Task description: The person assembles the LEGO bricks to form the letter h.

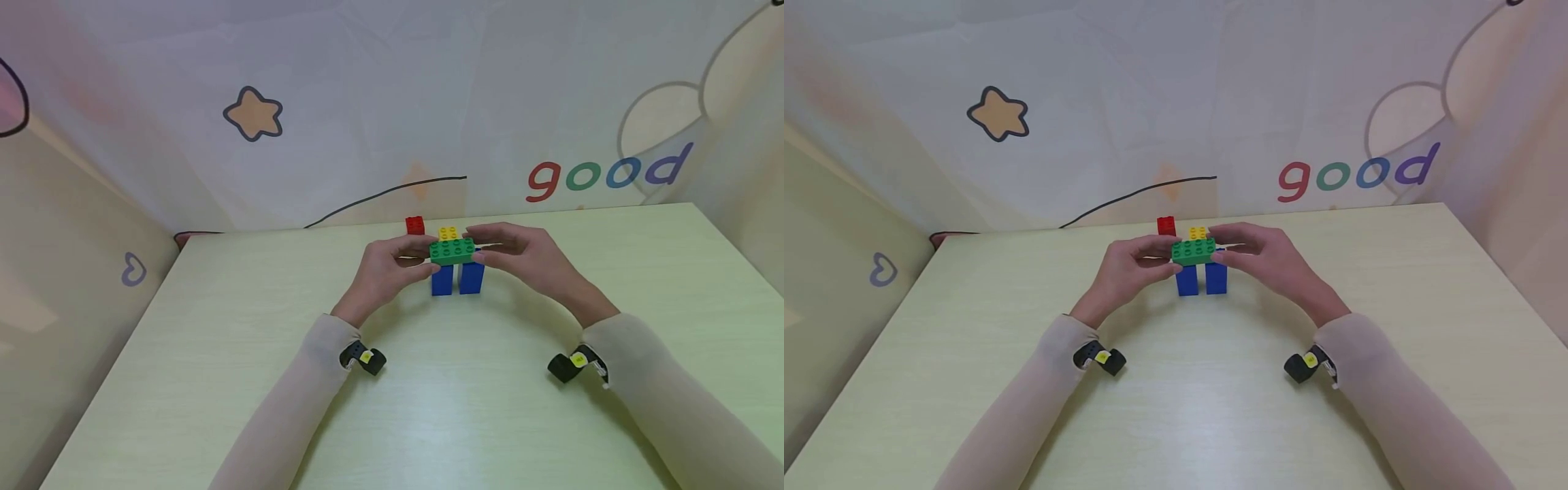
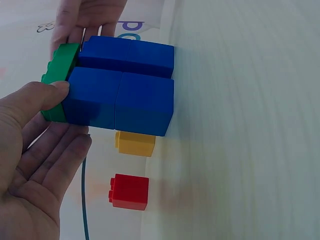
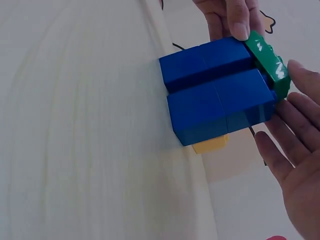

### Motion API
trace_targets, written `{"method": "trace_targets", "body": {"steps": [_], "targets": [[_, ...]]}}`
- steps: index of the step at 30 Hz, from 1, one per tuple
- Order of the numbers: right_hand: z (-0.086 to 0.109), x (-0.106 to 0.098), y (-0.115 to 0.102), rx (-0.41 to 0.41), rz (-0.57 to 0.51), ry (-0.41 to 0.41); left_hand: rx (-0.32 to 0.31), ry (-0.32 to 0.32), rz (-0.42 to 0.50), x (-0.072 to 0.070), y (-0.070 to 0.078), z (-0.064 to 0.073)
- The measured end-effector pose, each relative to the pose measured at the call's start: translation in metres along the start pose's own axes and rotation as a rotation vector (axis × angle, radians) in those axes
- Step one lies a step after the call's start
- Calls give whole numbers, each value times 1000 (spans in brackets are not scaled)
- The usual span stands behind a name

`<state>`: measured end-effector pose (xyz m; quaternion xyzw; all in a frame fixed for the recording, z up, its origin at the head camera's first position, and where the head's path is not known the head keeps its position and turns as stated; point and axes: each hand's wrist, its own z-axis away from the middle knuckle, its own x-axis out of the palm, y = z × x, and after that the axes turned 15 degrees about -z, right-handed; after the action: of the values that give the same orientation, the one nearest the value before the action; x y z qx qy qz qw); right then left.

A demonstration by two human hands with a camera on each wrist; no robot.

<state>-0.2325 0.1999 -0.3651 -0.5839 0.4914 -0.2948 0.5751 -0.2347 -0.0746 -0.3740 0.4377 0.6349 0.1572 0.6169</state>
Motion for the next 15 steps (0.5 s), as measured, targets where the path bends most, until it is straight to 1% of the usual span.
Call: {"method": "trace_targets", "body": {"steps": [5, 15], "targets": [[1, 2, 0, 23, 30, 15, 8, 0, 10, 0, 0, 0], [1, 3, 0, 35, 63, 22, 7, 0, 14, 0, -1, 1]]}}
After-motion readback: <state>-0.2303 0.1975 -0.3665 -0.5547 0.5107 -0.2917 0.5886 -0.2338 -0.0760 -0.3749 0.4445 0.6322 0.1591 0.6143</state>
